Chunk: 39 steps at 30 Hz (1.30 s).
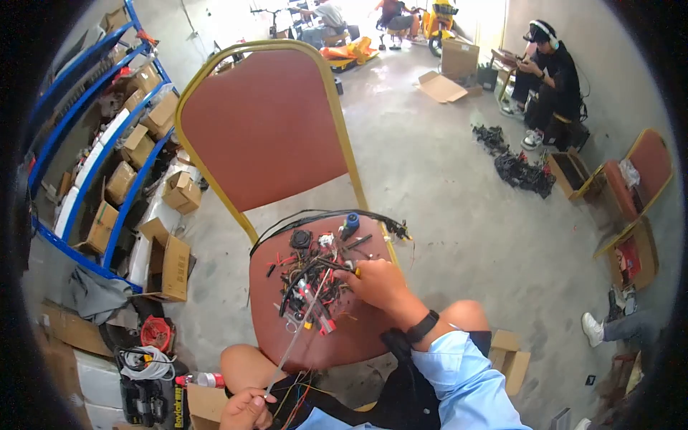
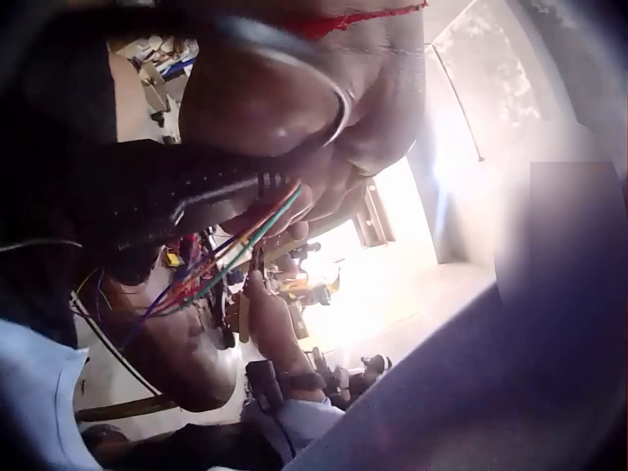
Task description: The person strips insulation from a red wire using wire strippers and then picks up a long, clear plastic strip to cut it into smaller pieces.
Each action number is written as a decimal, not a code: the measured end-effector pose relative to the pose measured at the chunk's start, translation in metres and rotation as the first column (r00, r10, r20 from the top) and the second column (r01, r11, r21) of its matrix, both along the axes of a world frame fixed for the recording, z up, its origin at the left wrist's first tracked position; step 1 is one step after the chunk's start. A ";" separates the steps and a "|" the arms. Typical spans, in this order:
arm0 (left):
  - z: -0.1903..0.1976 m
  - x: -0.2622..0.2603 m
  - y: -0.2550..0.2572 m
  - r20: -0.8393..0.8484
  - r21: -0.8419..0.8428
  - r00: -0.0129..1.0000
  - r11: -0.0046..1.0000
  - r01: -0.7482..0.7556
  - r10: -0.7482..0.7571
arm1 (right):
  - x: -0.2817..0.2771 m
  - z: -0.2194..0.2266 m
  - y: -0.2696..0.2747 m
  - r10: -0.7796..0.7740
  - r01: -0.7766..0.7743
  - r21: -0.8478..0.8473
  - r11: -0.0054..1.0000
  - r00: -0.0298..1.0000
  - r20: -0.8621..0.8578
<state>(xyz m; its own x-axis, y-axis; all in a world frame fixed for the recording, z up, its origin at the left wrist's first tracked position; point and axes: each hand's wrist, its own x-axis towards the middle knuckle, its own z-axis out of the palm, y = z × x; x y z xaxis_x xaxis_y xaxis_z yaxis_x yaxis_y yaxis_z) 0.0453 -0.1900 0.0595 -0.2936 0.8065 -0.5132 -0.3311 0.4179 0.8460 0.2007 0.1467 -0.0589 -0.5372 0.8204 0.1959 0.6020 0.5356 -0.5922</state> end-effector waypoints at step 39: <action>0.074 0.004 0.078 -0.110 0.615 0.982 0.787 -0.054 0.153 | 0.003 -0.006 0.002 -0.095 -0.487 -0.873 -0.021 0.870 -0.484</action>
<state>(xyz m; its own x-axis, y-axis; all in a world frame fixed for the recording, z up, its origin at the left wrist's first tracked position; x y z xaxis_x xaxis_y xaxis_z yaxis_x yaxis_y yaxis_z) 0.0494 -0.1115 0.1335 -0.4248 0.8963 0.1270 -0.1951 -0.2276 0.9540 0.2040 0.1482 -0.0650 -0.8531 0.2283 -0.4691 0.2200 -0.6579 -0.7203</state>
